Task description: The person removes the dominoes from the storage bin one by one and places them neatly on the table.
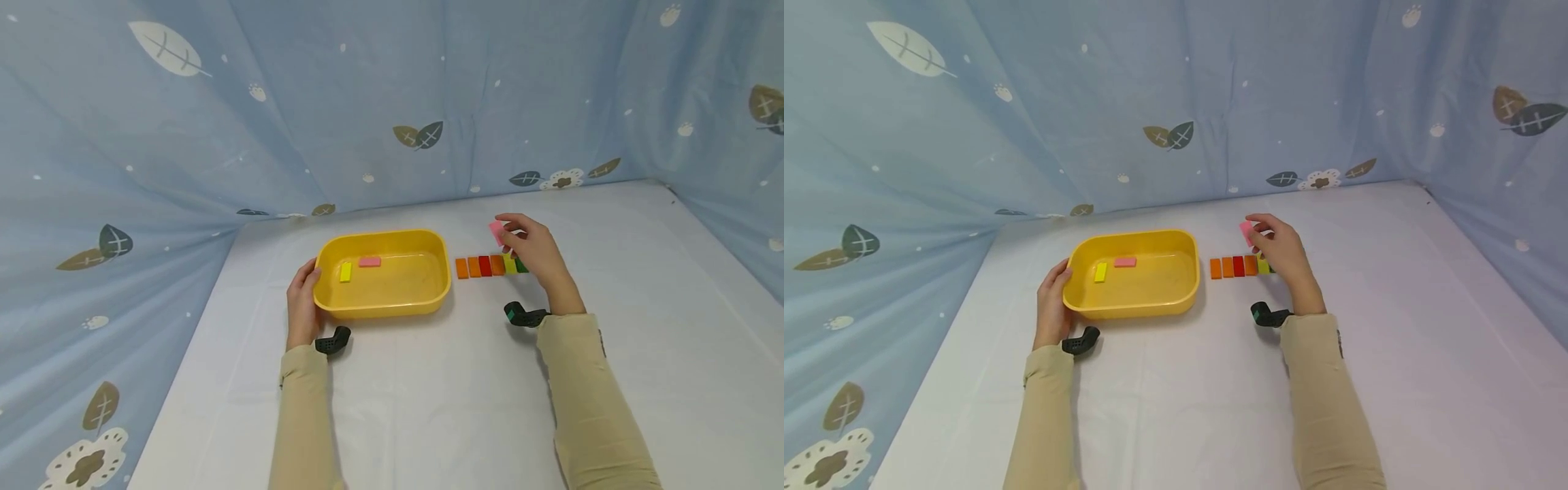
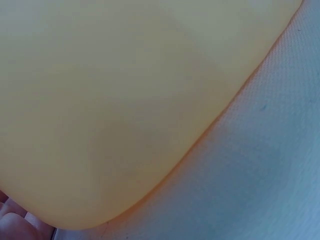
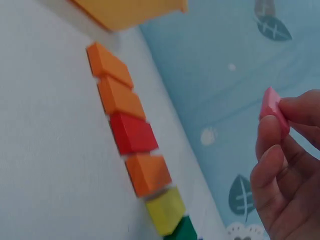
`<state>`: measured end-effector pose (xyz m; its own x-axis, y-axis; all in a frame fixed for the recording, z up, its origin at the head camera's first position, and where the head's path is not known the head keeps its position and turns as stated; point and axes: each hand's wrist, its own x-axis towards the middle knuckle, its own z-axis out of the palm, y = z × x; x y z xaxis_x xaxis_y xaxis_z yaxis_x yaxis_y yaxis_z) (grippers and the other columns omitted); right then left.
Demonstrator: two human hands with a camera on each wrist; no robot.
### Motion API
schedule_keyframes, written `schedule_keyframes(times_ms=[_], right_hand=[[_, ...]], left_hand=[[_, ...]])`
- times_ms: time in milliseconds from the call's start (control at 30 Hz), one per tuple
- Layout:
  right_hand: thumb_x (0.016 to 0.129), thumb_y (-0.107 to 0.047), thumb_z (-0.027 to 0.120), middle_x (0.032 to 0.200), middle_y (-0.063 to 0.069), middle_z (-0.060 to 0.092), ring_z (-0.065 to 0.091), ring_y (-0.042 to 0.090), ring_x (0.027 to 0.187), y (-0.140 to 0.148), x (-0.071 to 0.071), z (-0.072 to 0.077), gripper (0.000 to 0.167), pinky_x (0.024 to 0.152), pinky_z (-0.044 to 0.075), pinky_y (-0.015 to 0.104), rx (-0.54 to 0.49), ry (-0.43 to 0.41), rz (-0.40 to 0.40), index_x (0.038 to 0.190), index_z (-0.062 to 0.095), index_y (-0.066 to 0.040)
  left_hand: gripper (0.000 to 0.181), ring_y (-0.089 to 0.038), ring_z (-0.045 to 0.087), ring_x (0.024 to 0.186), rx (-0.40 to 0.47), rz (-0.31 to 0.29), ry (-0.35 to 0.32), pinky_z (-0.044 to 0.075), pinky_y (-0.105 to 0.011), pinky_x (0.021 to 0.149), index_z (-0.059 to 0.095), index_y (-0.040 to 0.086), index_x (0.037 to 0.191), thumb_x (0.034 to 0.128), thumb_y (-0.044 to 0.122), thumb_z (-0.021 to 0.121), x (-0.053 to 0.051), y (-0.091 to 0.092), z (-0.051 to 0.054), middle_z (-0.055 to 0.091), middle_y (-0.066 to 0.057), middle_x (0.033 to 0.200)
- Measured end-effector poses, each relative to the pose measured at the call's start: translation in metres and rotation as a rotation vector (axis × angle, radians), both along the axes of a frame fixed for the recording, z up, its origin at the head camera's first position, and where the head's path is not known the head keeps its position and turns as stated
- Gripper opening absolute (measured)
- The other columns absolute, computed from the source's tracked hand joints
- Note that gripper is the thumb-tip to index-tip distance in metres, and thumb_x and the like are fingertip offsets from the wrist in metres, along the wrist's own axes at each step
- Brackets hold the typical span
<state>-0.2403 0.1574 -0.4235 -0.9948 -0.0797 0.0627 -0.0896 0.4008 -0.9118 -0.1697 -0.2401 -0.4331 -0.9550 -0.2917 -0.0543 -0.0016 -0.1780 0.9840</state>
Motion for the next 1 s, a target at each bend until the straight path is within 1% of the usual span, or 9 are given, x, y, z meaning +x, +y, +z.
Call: schedule_keyframes(times_ms=[133,333,400,533,600,667,733,900,1000], right_hand=[[0.089,-0.037,0.049,0.110,0.012,0.049,0.052,0.028,0.076,0.009,0.004,0.002,0.042,0.062,0.050,0.037,0.042,-0.017,-0.013,0.128,0.048,-0.019],[0.091,-0.036,0.047,0.111,0.010,0.050,0.052,0.030,0.076,0.022,0.002,-0.006,0.043,0.061,0.049,0.033,0.087,-0.042,-0.044,0.130,0.046,-0.017],[0.090,-0.040,0.046,0.112,0.009,0.050,0.052,0.027,0.077,0.030,-0.004,-0.017,0.044,0.060,0.047,0.030,0.114,-0.050,-0.071,0.129,0.046,-0.022],[0.086,-0.054,0.041,0.114,0.002,0.050,0.050,0.020,0.084,0.049,-0.023,-0.053,0.046,0.065,0.044,0.028,0.188,-0.059,-0.152,0.128,0.045,-0.036],[0.084,-0.058,0.039,0.114,-0.001,0.050,0.049,0.019,0.087,0.058,-0.032,-0.071,0.047,0.070,0.044,0.029,0.199,-0.064,-0.194,0.127,0.045,-0.039],[0.084,-0.058,0.038,0.114,0.001,0.049,0.050,0.021,0.086,0.065,-0.034,-0.078,0.049,0.070,0.045,0.032,0.188,-0.073,-0.210,0.128,0.044,-0.038],[0.086,-0.056,0.038,0.114,0.003,0.050,0.051,0.019,0.082,0.064,-0.027,-0.069,0.050,0.069,0.044,0.031,0.178,-0.093,-0.230,0.130,0.044,-0.033],[0.092,-0.038,0.041,0.114,0.013,0.049,0.049,0.021,0.085,0.052,0.003,-0.024,0.045,0.068,0.043,0.028,0.165,-0.159,-0.297,0.131,0.045,-0.016],[0.093,-0.032,0.040,0.117,0.016,0.047,0.046,0.025,0.092,0.053,0.010,-0.019,0.044,0.071,0.041,0.028,0.154,-0.189,-0.326,0.133,0.043,-0.013]], left_hand=[[0.038,-0.025,0.041,0.120,-0.012,-0.004,0.004,0.036,-0.033,0.098,0.048,0.010,0.128,0.0918,0.022,0.049,0.001,0.001,0.002,0.043,-0.004,0.131],[0.037,-0.022,0.043,0.118,-0.001,0.005,0.001,0.038,-0.030,0.097,0.049,0.012,0.127,0.0911,0.024,0.050,-0.003,-0.001,-0.004,0.044,-0.003,0.130],[0.037,-0.020,0.044,0.117,0.002,0.012,-0.007,0.039,-0.028,0.095,0.051,0.015,0.125,0.0905,0.026,0.051,-0.005,-0.002,-0.008,0.045,-0.001,0.129],[0.037,-0.015,0.046,0.114,-0.010,0.025,-0.007,0.041,-0.023,0.092,0.052,0.018,0.124,0.0888,0.031,0.054,-0.009,-0.005,-0.016,0.046,0.002,0.127],[0.038,-0.015,0.046,0.114,-0.017,0.025,-0.002,0.041,-0.022,0.092,0.052,0.019,0.124,0.0882,0.033,0.054,-0.010,-0.006,-0.018,0.046,0.003,0.127],[0.038,-0.016,0.046,0.114,-0.022,0.024,-0.005,0.041,-0.023,0.092,0.051,0.019,0.124,0.0885,0.032,0.054,-0.009,-0.005,-0.016,0.046,0.002,0.127],[0.038,-0.016,0.046,0.114,-0.025,0.022,-0.006,0.041,-0.024,0.092,0.051,0.019,0.124,0.0886,0.032,0.053,-0.009,-0.005,-0.016,0.046,0.002,0.128],[0.038,-0.015,0.047,0.113,-0.022,0.023,0.001,0.042,-0.023,0.091,0.052,0.020,0.123,0.0874,0.034,0.055,-0.010,-0.006,-0.020,0.047,0.003,0.127],[0.039,-0.016,0.046,0.114,-0.007,0.022,0.008,0.042,-0.023,0.091,0.052,0.019,0.123,0.0874,0.034,0.055,-0.011,-0.006,-0.020,0.046,0.002,0.127]])
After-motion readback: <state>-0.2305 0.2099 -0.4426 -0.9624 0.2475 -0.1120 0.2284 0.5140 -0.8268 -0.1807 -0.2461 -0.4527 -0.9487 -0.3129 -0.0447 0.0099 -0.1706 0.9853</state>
